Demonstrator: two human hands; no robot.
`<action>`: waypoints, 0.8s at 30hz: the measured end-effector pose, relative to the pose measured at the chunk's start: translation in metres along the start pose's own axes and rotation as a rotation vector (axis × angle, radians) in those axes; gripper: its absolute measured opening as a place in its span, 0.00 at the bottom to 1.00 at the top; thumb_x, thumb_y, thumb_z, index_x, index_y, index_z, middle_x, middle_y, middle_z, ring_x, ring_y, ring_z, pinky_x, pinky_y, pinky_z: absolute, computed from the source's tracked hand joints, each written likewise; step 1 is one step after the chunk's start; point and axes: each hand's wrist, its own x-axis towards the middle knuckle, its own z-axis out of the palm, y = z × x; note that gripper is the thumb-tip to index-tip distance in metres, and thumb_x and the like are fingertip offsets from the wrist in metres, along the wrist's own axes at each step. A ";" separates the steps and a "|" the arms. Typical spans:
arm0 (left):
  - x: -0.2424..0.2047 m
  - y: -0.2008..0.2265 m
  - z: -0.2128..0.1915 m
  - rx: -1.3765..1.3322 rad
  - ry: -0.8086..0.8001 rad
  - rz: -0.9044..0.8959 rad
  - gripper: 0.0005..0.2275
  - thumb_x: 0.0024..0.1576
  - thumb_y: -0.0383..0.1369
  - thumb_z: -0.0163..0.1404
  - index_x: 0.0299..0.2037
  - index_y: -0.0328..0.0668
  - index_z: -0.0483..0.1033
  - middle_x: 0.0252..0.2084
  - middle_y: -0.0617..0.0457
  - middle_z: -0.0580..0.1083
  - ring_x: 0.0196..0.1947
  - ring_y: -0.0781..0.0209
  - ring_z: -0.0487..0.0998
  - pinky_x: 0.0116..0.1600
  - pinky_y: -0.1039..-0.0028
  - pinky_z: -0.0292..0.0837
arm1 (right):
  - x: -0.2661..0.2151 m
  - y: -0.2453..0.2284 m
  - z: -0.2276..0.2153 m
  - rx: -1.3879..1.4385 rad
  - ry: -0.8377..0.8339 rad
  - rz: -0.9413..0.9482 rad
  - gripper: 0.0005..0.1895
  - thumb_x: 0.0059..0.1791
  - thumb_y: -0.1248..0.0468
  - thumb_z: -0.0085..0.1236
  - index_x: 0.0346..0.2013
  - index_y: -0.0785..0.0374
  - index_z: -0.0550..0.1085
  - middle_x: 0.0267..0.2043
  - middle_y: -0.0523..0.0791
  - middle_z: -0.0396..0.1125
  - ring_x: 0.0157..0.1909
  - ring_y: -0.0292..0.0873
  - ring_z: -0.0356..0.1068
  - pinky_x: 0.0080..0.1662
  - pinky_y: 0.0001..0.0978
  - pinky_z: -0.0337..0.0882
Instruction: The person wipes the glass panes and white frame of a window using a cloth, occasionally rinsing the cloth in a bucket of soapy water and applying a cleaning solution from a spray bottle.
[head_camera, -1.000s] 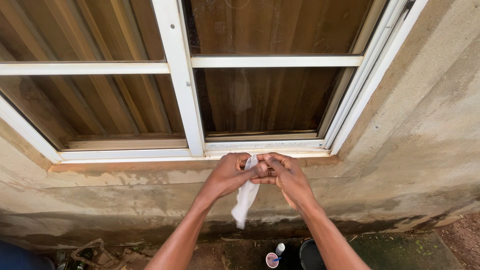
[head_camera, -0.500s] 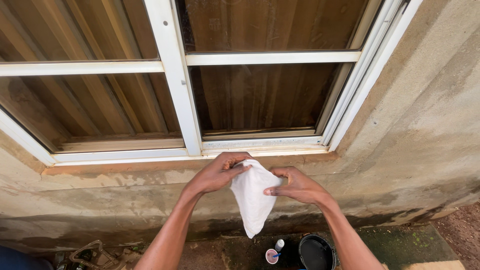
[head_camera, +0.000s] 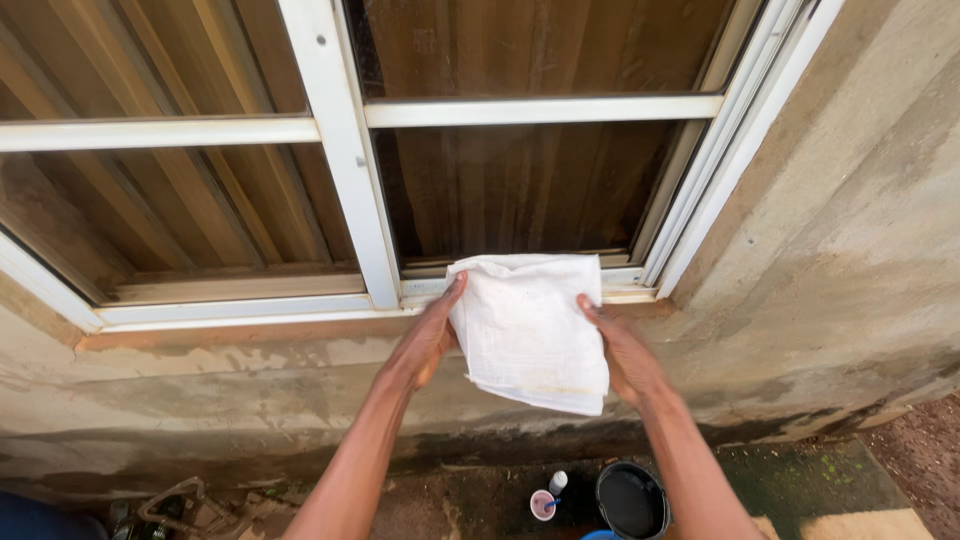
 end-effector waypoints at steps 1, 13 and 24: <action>0.000 -0.015 0.001 -0.121 -0.004 -0.203 0.37 0.54 0.62 0.43 0.72 0.54 0.56 0.65 0.48 0.69 0.69 0.44 0.68 0.70 0.37 0.58 | -0.003 0.016 0.001 0.018 0.004 0.233 0.31 0.46 0.55 0.61 0.61 0.57 0.63 0.58 0.53 0.69 0.58 0.52 0.72 0.59 0.57 0.69; -0.023 -0.119 -0.036 -0.013 -0.129 -0.244 0.27 0.45 0.31 0.66 0.55 0.32 0.74 0.50 0.40 0.80 0.52 0.52 0.82 0.56 0.60 0.81 | -0.022 0.109 -0.046 0.142 -0.112 0.401 0.21 0.46 0.70 0.60 0.53 0.70 0.68 0.52 0.56 0.73 0.51 0.48 0.76 0.54 0.42 0.78; -0.025 -0.103 -0.035 0.342 0.044 -0.164 0.24 0.43 0.40 0.69 0.43 0.26 0.82 0.39 0.34 0.83 0.40 0.51 0.85 0.53 0.61 0.79 | -0.006 0.102 -0.058 -0.287 0.059 0.325 0.26 0.46 0.60 0.68 0.52 0.77 0.74 0.45 0.54 0.75 0.43 0.44 0.74 0.45 0.38 0.75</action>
